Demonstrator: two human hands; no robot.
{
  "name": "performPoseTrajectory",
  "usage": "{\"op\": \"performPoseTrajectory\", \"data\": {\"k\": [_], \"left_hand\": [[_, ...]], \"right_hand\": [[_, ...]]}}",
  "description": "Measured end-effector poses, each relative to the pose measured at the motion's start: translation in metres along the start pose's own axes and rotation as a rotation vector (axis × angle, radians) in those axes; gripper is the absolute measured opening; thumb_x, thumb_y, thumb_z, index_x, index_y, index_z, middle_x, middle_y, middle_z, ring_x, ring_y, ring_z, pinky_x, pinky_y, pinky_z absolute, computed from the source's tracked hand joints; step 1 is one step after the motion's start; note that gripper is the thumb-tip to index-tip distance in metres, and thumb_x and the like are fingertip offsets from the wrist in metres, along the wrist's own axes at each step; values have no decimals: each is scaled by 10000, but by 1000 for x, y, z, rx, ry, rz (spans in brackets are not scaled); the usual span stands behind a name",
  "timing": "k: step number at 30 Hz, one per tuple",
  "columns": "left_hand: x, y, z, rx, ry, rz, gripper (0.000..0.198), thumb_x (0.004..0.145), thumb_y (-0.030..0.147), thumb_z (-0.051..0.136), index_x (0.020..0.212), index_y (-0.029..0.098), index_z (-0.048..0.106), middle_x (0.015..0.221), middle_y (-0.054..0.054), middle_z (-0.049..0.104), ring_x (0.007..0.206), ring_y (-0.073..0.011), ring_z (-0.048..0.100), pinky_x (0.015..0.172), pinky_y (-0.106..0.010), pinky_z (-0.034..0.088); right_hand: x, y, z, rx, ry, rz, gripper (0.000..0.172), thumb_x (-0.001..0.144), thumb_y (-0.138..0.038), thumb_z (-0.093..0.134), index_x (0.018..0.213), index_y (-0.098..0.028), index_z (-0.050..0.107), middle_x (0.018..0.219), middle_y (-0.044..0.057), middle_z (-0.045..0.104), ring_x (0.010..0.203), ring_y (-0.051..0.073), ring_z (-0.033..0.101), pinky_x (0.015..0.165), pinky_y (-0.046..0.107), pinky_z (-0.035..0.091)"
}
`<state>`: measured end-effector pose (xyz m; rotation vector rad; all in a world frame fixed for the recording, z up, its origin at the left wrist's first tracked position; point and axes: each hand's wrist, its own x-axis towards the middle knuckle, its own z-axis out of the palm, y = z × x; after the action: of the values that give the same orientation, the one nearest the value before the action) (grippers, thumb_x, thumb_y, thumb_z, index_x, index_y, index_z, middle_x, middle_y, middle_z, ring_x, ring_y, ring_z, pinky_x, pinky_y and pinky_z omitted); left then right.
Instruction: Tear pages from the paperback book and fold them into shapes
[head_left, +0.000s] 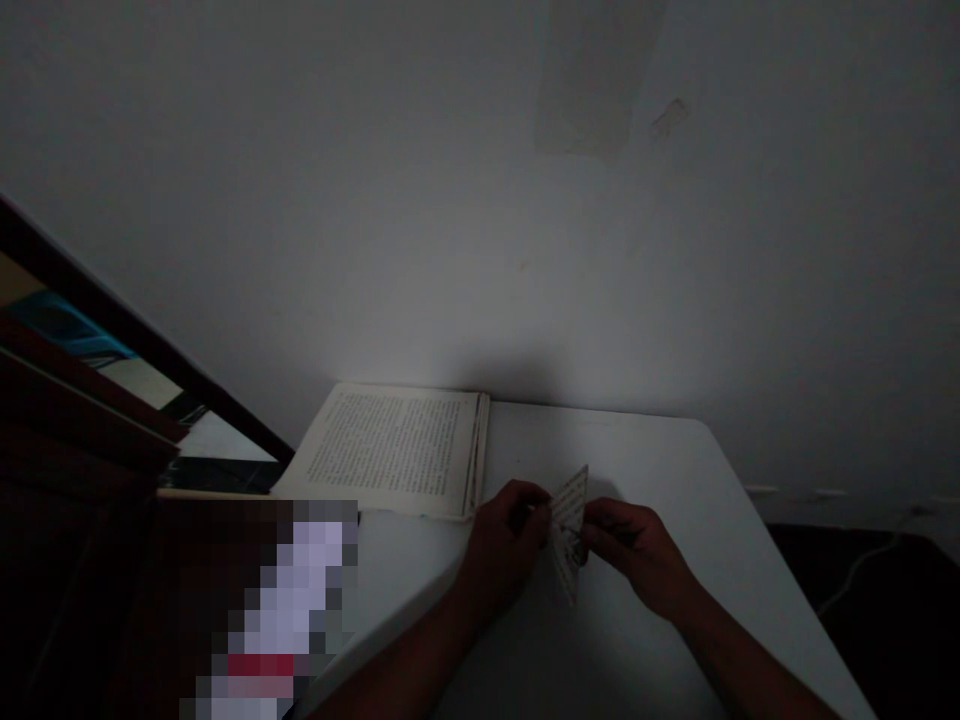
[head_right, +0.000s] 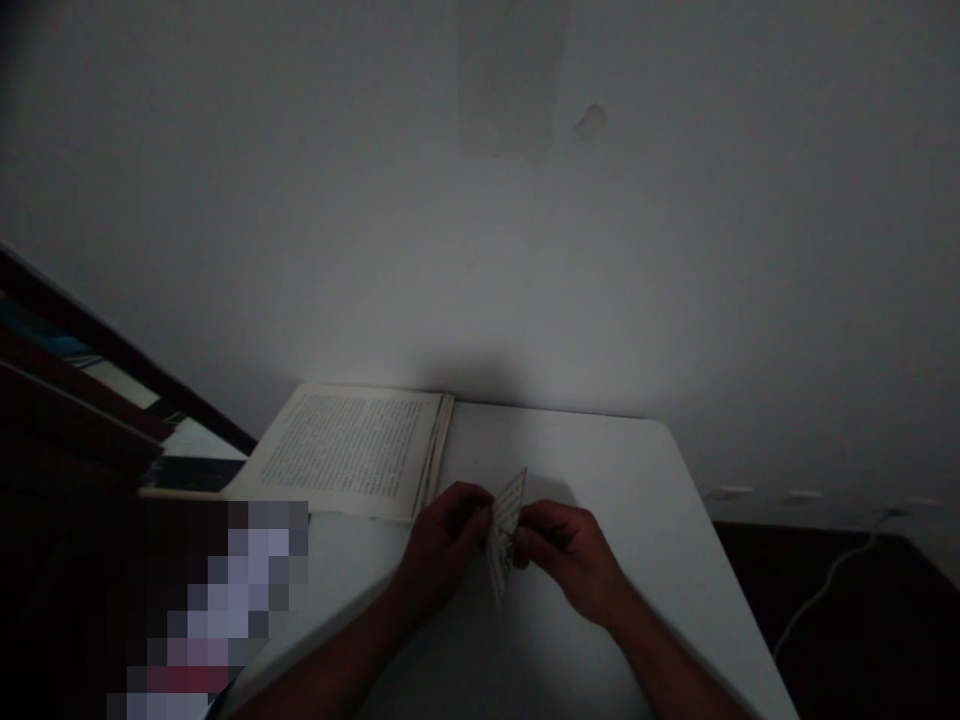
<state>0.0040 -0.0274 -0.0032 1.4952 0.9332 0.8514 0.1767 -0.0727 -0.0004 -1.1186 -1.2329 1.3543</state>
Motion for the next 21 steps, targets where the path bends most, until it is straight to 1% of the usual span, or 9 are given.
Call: {"op": "performPoseTrajectory", "data": {"k": [4,7,9,14,17,21], "left_hand": [[-3,8,-2,155,-53,34,206,863,324,485,969,167,567,709,-5,594,608,-118,537,559,-217,398],[-4,11,-4,223,-91,60,268,854,341,500,1049,165,554,825,-42,629,680,-139,572,611,-236,428],[-4,12,-5,250,-95,63,327,823,354,542,1092,166,537,905,-64,630,725,-154,584,639,-251,445],[-4,11,-4,261,-105,65,477,723,395,651,1119,168,514,968,-86,618,738,-172,590,643,-273,468],[-4,9,-5,256,-89,69,460,738,363,639,1135,176,502,1001,-89,609,773,-179,593,678,-283,475],[-4,6,-7,231,-72,46,454,755,314,617,1163,170,477,1005,-86,593,724,-158,595,675,-288,483]], "right_hand": [[0,-1,0,2,19,16,152,777,-308,647,824,-168,684,709,32,640,625,140,575,601,271,474],[0,0,0,-31,35,27,171,772,-326,648,823,-166,678,690,29,630,614,139,569,598,272,472],[0,1,0,-64,49,28,181,771,-339,646,821,-168,679,665,24,625,608,140,567,593,270,472],[0,-2,3,-148,66,12,216,767,-377,633,822,-173,681,710,49,659,640,160,593,608,280,491],[-1,-5,4,-232,103,-26,186,770,-352,628,763,-173,676,668,37,656,614,157,601,588,263,489],[-2,-3,2,-371,182,-88,130,779,-299,612,759,-186,674,645,21,657,599,152,606,569,242,485]]}}
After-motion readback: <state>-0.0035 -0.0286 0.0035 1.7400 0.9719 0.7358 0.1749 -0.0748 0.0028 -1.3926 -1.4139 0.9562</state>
